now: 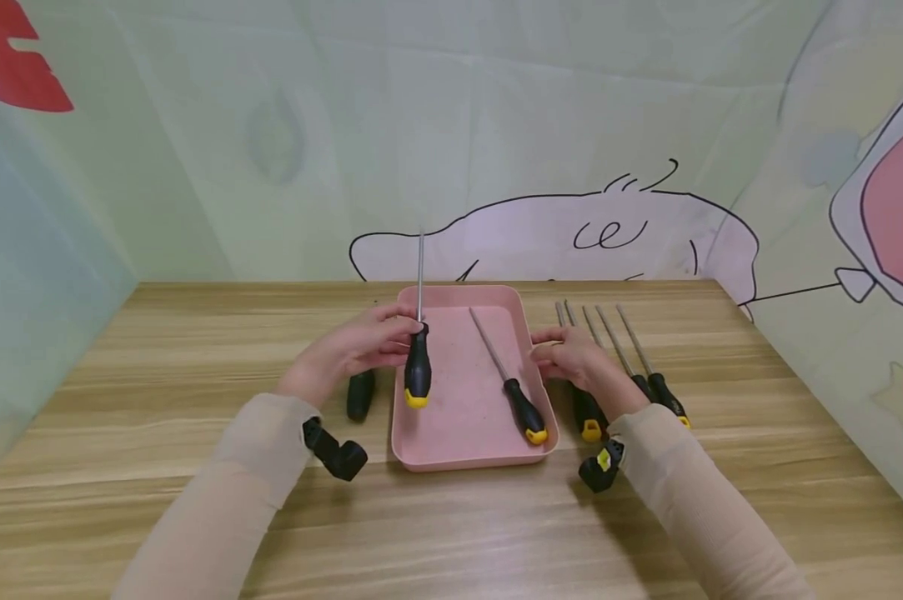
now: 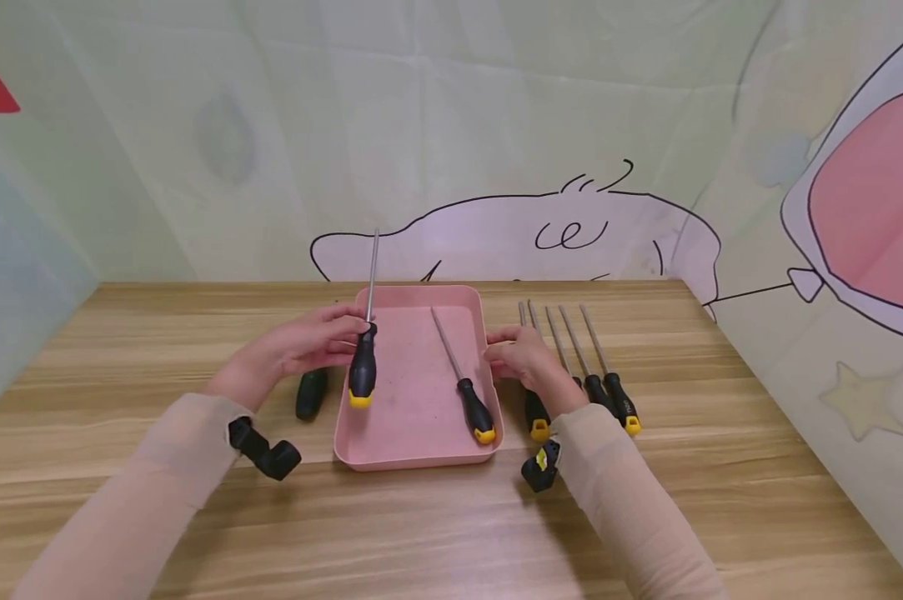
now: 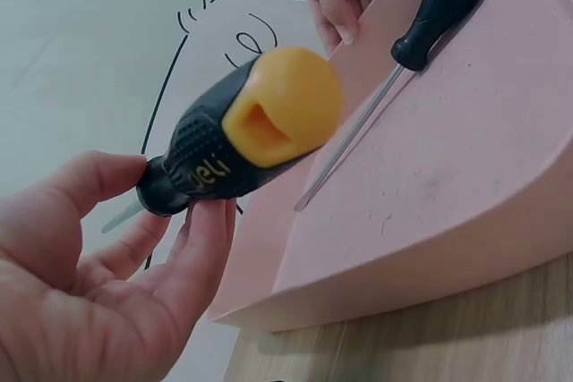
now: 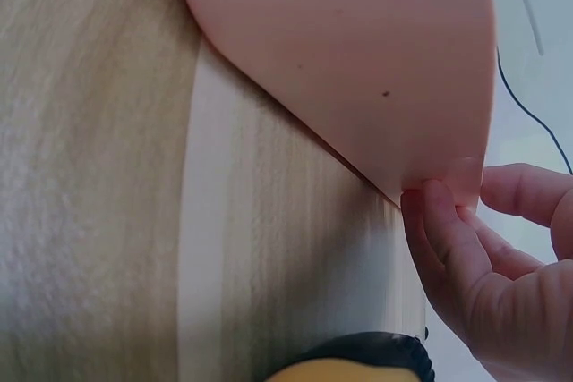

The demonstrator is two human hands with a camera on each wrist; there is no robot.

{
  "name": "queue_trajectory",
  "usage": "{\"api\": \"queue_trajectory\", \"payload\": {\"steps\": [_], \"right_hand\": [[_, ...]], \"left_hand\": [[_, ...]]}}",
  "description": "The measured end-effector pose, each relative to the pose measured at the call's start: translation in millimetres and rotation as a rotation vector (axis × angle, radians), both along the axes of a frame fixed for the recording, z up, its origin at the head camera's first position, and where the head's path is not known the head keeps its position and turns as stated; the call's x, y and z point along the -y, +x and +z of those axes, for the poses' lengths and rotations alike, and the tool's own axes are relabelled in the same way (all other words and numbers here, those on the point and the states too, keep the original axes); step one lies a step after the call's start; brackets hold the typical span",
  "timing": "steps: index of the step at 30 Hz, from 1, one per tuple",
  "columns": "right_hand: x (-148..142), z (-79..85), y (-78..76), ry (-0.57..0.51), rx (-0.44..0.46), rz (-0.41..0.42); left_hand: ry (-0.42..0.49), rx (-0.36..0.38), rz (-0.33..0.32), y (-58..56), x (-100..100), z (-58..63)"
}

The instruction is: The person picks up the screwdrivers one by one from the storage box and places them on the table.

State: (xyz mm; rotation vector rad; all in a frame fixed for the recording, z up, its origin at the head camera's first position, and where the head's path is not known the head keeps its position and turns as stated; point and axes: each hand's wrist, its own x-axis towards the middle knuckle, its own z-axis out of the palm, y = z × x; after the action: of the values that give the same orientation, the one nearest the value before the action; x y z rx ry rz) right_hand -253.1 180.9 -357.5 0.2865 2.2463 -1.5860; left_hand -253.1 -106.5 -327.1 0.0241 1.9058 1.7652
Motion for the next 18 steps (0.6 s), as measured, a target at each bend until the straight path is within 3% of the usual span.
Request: {"api": "queue_trajectory", "payload": {"steps": [18], "right_hand": [[3,2.7,1.1,0.008,0.005,-0.015]], "left_hand": [[0.009,-0.019,0.104,3.4,37,-4.0]]}}
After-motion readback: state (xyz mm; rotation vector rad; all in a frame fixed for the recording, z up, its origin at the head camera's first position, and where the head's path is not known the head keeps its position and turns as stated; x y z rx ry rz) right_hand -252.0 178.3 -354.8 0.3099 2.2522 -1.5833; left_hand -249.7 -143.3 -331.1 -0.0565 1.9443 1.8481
